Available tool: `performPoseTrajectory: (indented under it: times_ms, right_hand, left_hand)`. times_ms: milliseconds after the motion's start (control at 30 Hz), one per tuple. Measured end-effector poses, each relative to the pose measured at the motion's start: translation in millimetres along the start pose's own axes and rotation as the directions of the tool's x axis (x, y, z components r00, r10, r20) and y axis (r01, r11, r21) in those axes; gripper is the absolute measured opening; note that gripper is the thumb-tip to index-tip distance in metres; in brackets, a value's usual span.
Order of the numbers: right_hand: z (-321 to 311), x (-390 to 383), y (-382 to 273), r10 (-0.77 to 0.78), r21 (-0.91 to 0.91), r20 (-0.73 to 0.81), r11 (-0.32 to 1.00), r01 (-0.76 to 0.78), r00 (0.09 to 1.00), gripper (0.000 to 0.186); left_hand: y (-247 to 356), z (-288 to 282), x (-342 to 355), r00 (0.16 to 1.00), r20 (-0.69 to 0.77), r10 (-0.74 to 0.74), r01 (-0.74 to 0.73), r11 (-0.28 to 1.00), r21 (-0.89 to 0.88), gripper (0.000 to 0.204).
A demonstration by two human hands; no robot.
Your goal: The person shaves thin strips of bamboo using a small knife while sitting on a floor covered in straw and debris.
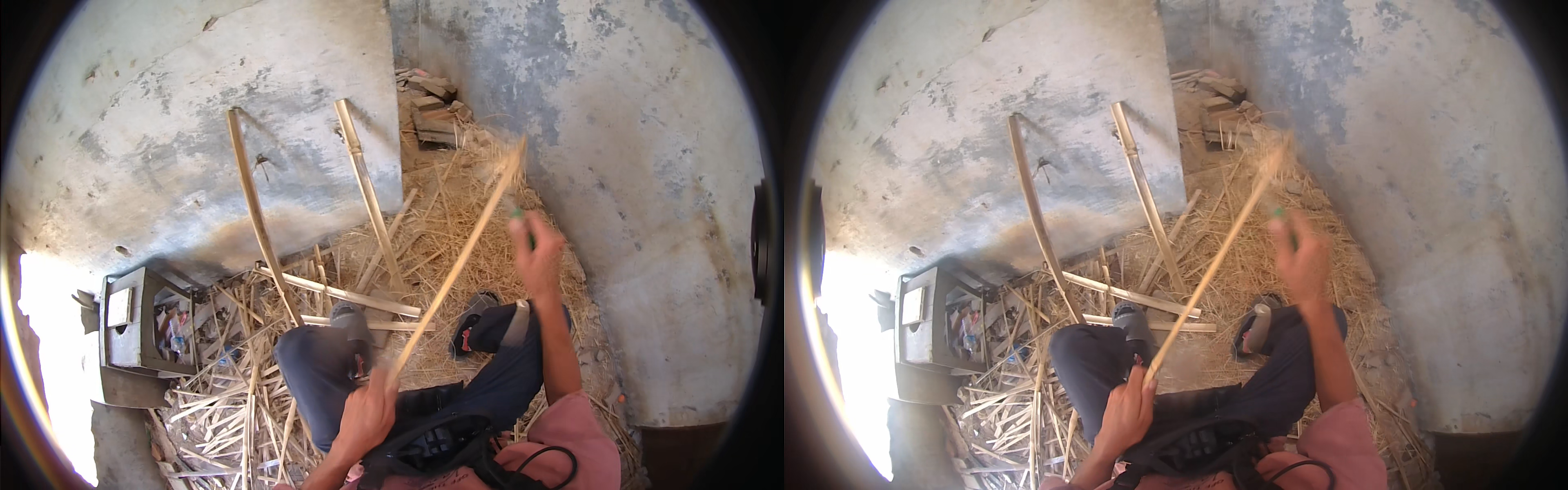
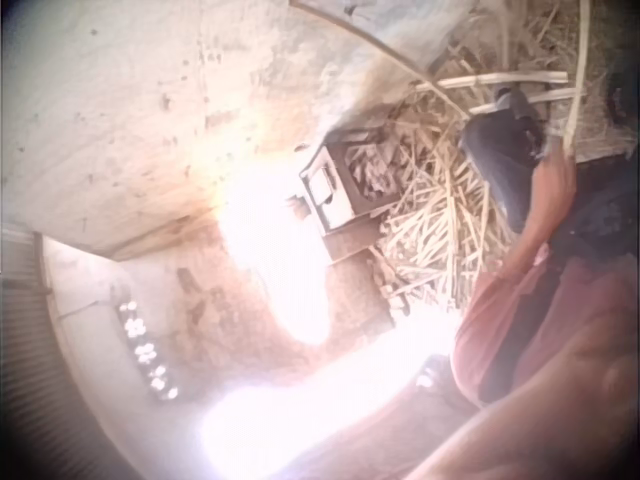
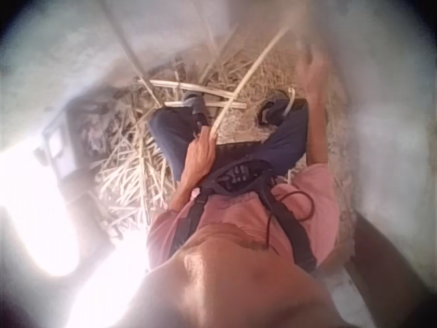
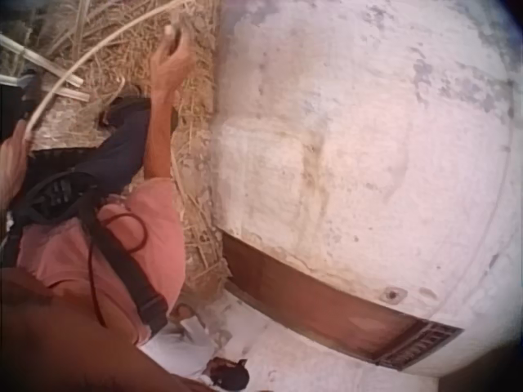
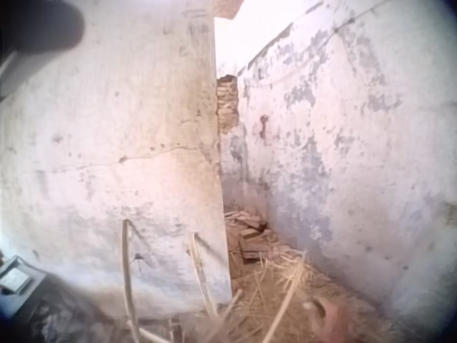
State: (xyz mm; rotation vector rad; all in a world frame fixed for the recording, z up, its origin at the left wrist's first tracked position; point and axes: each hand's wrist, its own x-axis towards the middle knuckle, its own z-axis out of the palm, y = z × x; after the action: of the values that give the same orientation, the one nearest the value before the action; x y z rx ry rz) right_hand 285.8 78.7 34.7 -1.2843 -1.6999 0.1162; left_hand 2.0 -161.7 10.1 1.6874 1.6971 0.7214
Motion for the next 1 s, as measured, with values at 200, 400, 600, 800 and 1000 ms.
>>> performPoseTrajectory:
  times_ms: [200, 400, 600, 800, 1000]
  right_hand:
    - [-12, 6, 0, 0.005, 0.137, 0.158, 0.99, -0.027, 0.987, 0.045]
    - [10, -59, -50, -0.197, 0.292, 0.35, 0.952, 0.093, 0.916, 0.033]
    - [24, -84, -73, -0.41, 0.376, 0.407, 0.89, 0.259, 0.816, 0.029]
    - [26, -81, -79, -0.468, 0.405, 0.362, 0.858, 0.316, 0.806, 0.028]
    - [20, -75, -83, -0.46, 0.356, 0.354, 0.871, 0.338, 0.814, 0.027]
  left_hand:
    - [-26, 5, -8, 0.993, 0.019, -0.116, 0.116, 0.993, 0.015, 0.019]
    - [-6, -8, 24, 0.996, -0.081, -0.035, 0.034, 0.999, -0.018, 0.02]
    - [24, -14, 37, 0.992, -0.126, 0.001, -0.001, 1.0, 0.0, 0.024]
    - [32, -11, 36, 0.991, -0.132, -0.012, 0.024, 0.996, 0.086, 0.025]
    - [35, -11, 36, 0.992, -0.128, 0.006, 0.007, 0.995, 0.104, 0.021]
